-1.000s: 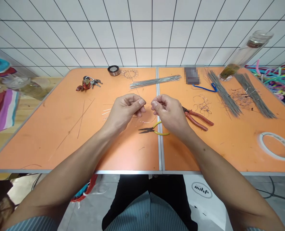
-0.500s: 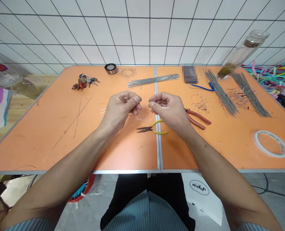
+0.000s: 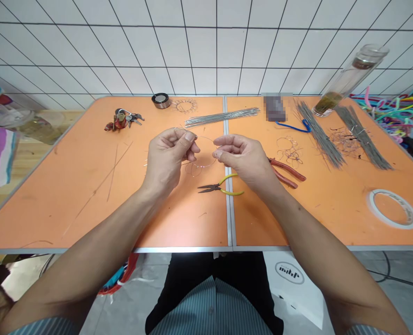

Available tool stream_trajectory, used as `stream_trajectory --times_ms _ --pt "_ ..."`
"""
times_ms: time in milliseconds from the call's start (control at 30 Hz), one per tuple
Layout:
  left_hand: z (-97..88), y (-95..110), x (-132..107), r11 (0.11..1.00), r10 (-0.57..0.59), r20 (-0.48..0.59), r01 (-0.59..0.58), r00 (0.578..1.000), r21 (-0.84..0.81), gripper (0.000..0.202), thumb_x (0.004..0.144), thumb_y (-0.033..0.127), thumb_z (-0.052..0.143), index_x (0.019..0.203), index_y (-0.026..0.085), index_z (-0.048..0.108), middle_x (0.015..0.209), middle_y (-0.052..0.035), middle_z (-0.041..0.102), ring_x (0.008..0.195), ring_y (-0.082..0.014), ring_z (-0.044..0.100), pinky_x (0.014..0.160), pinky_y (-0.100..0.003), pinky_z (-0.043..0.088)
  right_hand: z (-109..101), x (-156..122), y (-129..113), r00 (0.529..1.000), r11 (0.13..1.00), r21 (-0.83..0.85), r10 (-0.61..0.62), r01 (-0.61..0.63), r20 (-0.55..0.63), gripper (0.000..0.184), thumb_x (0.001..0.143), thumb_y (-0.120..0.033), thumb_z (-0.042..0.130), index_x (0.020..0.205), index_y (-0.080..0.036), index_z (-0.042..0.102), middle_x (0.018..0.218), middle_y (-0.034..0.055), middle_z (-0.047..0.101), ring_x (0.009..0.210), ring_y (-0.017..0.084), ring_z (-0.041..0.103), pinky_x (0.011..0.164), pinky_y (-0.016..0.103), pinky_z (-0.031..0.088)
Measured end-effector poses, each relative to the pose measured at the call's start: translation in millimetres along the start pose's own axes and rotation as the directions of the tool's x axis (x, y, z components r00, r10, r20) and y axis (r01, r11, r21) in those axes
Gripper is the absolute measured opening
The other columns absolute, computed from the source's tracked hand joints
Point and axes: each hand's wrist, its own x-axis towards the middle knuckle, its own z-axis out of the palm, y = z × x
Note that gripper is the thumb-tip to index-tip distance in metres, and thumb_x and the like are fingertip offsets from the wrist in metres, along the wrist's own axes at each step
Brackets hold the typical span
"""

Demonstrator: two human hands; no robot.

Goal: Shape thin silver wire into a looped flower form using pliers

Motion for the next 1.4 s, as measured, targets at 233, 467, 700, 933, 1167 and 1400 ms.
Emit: stream_trajectory --times_ms 233,467,700,933,1167,1400 --pt "0.9 -0.3 -1.4 0.999 0.036 -0.040 -0.035 0.999 0.025 0.031 0.094 0.046 0.085 0.086 0.019 0.073 0.073 -0.0005 0.074 0.055 -0.0088 0.060 0.057 -0.023 0.050 2.3 3.9 5.4 0.990 0.974 0.186 0.116 -0.129 0.081 0.023 0.077 -0.036 0.094 0.089 -0.020 0.081 0.090 0.0034 0.076 0.077 0.014 0.065 0.077 0.030 0.056" --pt "2.6 1.1 -2.6 0.998 0.031 0.018 -0.032 0.999 0.049 0.031 0.094 0.046 0.085 0.084 0.019 0.073 0.073 -0.0012 0.074 0.055 -0.0094 0.060 0.057 -0.023 0.050 -0.5 1.1 0.9 0.989 0.976 0.176 0.115 -0.129 0.090 0.019 0.081 -0.037 0.090 0.084 -0.022 0.078 0.091 0.0023 0.073 0.084 0.015 0.065 0.080 0.029 0.054" --pt "5.9 2.3 -6.3 0.998 -0.043 0.111 0.037 0.993 0.050 0.030 0.093 0.042 0.087 0.082 0.019 0.072 0.071 -0.0015 0.074 0.054 -0.0098 0.059 0.054 -0.023 0.048 -3.3 2.3 4.0 0.997 0.995 0.088 0.047 -0.053 0.067 0.014 0.088 -0.034 0.082 0.083 -0.022 0.077 0.089 0.0031 0.074 0.086 0.017 0.066 0.079 0.030 0.053" --pt "7.5 -1.6 -6.6 0.990 -0.142 0.144 0.139 0.979 0.032 0.033 0.092 0.044 0.087 0.078 0.019 0.070 0.073 -0.0015 0.074 0.054 -0.0082 0.059 0.055 -0.021 0.048 2.1 1.9 3.8 0.998 0.995 -0.088 -0.055 0.053 -0.021 0.012 0.090 -0.032 0.081 0.084 -0.022 0.079 0.089 0.0043 0.076 0.084 0.019 0.066 0.081 0.035 0.054" --pt "7.4 -7.8 -6.4 0.956 -0.284 0.164 0.292 0.945 -0.026 0.034 0.094 0.051 0.083 0.085 0.020 0.074 0.078 -0.0038 0.077 0.059 -0.0109 0.065 0.060 -0.023 0.054 9.9 0.1 3.1 0.981 0.963 -0.229 -0.169 0.143 -0.097 0.007 0.090 -0.029 0.079 0.086 -0.023 0.081 0.092 0.0066 0.080 0.089 0.025 0.072 0.085 0.042 0.058" --pt "7.4 -13.2 -6.6 0.945 -0.303 0.201 0.320 0.932 -0.059 0.030 0.094 0.048 0.081 0.086 0.019 0.076 0.081 -0.0046 0.077 0.068 -0.0110 0.068 0.070 -0.022 0.058 11.5 1.9 15.5 0.920 0.822 -0.484 -0.384 0.301 -0.081 0.012 0.094 -0.024 0.070 0.093 -0.023 0.083 0.096 0.0069 0.082 0.090 0.025 0.074 0.083 0.042 0.057"
